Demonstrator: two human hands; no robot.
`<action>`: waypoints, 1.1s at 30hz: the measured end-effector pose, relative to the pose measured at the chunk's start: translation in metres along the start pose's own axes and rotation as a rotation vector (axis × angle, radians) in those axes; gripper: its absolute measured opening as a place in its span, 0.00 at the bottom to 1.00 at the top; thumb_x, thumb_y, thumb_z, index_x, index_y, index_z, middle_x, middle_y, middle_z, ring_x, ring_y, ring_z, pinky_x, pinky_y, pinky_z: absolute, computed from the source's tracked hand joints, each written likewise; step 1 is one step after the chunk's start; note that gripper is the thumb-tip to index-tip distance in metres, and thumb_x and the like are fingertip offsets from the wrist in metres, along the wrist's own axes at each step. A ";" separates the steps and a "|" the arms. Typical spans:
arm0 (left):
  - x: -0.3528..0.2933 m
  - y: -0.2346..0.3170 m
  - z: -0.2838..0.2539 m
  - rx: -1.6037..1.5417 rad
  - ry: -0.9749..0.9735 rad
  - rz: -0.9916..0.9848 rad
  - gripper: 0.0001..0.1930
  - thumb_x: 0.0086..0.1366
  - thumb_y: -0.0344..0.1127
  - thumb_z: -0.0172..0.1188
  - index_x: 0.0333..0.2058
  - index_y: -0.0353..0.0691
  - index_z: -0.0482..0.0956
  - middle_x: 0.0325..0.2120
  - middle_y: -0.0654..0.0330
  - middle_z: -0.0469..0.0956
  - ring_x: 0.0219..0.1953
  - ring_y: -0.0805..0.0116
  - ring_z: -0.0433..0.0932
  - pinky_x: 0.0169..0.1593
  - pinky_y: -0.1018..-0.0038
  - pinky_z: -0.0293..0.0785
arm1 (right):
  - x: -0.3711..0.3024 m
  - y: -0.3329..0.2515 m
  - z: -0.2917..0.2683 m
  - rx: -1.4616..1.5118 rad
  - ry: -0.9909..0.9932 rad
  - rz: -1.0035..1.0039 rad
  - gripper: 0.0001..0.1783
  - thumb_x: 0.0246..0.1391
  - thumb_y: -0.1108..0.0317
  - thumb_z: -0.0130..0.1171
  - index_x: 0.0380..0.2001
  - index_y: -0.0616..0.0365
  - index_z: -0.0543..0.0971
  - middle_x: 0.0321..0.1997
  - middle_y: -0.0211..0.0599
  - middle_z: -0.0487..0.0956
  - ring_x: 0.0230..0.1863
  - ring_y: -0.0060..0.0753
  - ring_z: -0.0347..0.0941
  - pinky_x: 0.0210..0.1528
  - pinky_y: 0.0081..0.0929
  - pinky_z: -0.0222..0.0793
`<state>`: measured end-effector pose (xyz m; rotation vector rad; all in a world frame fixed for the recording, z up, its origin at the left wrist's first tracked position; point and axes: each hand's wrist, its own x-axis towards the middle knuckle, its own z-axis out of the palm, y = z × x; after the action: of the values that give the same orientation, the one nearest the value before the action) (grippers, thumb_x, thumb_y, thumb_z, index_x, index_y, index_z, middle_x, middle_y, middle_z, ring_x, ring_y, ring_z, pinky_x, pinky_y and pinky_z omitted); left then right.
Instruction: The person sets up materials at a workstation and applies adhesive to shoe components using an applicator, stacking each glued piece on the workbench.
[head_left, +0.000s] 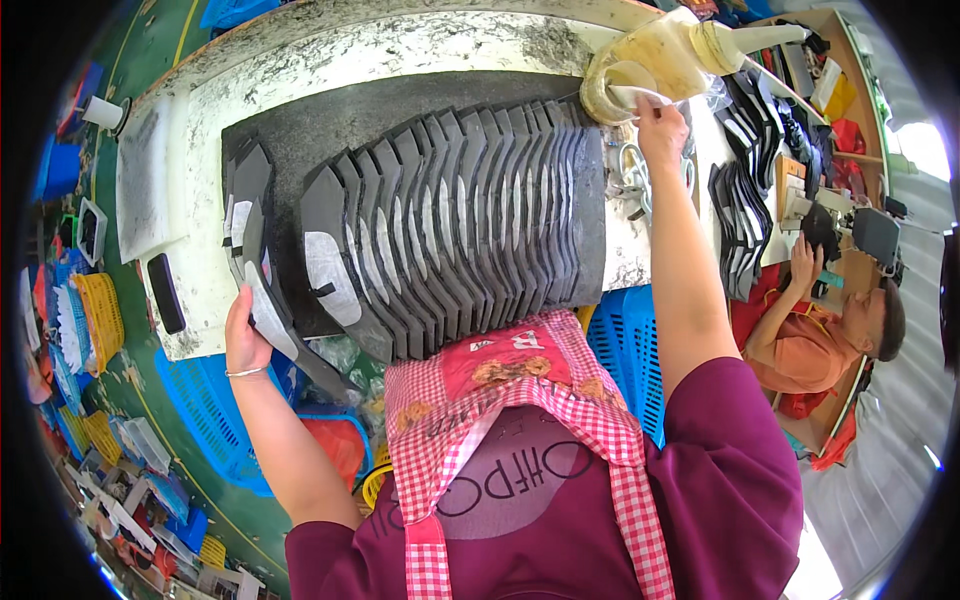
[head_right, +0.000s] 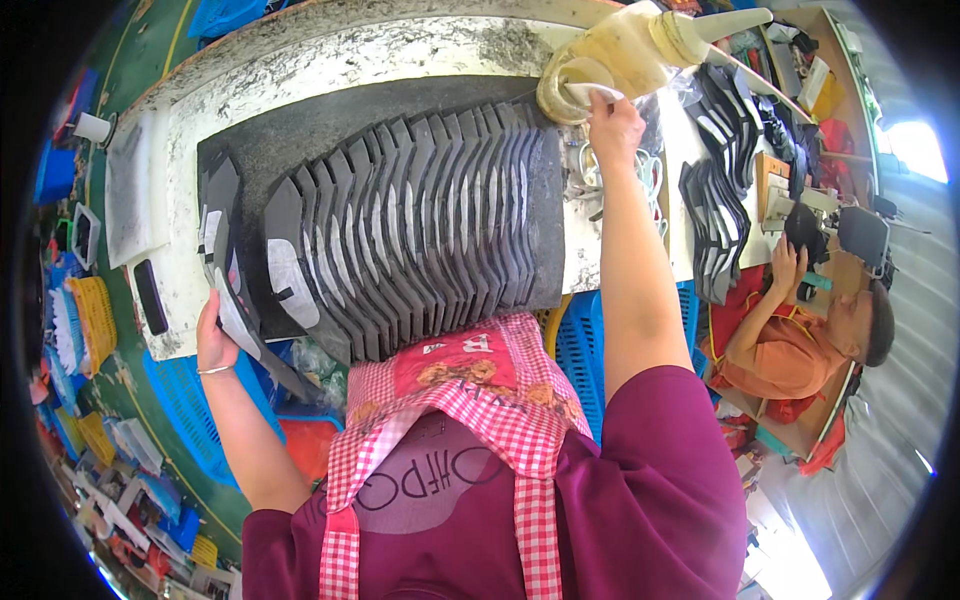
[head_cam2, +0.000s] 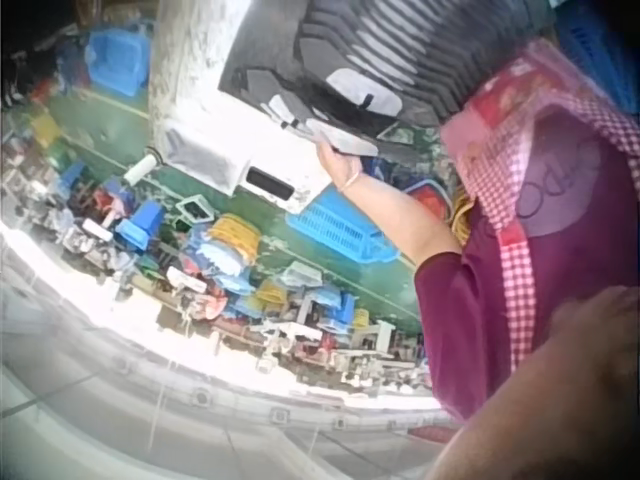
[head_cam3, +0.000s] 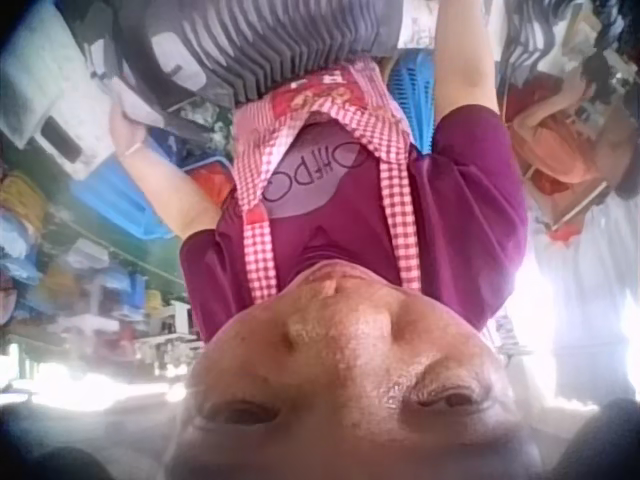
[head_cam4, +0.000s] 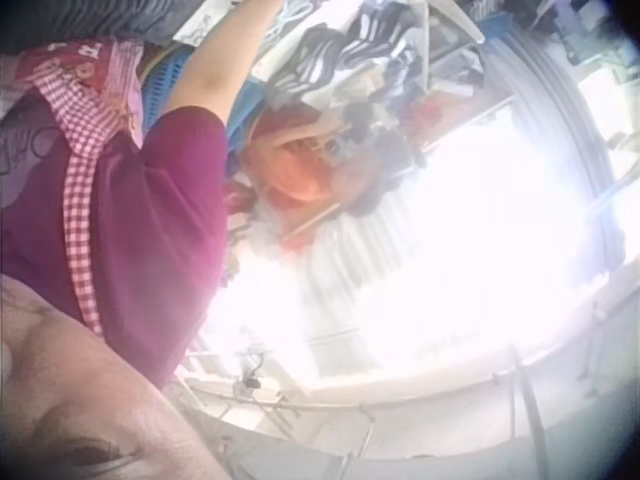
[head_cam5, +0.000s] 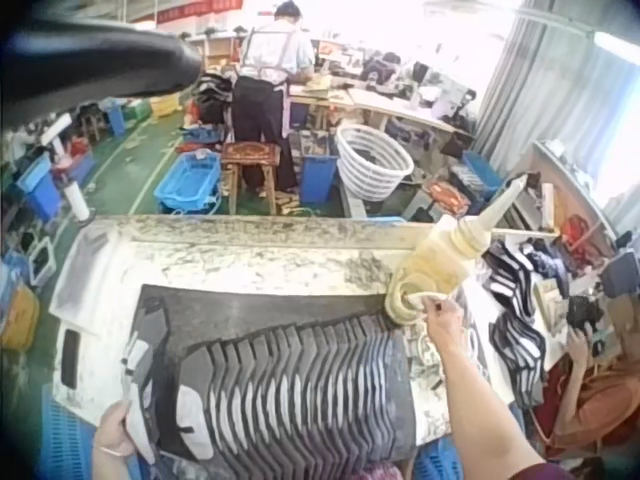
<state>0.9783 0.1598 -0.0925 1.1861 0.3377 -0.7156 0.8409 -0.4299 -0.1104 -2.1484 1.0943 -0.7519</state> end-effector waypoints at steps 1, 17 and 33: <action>0.002 0.000 -0.005 0.004 0.004 0.001 0.19 0.69 0.39 0.48 0.52 0.32 0.68 0.41 0.58 0.76 0.43 0.69 0.76 0.46 0.71 0.74 | 0.000 -0.002 0.003 -0.047 -0.057 0.008 0.13 0.53 0.63 0.61 0.32 0.65 0.79 0.23 0.42 0.81 0.23 0.25 0.78 0.30 0.25 0.73; -0.010 -0.018 0.009 0.117 0.250 0.166 0.28 0.65 0.37 0.55 0.58 0.28 0.60 0.49 0.56 0.73 0.51 0.69 0.72 0.56 0.73 0.66 | -0.092 -0.078 0.057 0.987 -0.686 0.488 0.09 0.55 0.72 0.58 0.38 0.65 0.77 0.32 0.37 0.80 0.29 0.26 0.76 0.30 0.18 0.74; 0.050 -0.068 0.039 1.246 0.286 0.429 0.13 0.67 0.41 0.45 0.44 0.39 0.65 0.26 0.38 0.76 0.34 0.35 0.75 0.37 0.47 0.69 | -0.189 -0.201 0.190 0.285 -0.763 -0.757 0.08 0.52 0.71 0.55 0.35 0.56 0.80 0.30 0.47 0.79 0.31 0.52 0.75 0.36 0.35 0.72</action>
<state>0.9654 0.0945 -0.1572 2.4566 -0.2002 -0.3238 0.9813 -0.1262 -0.1286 -2.2578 -0.2236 -0.2816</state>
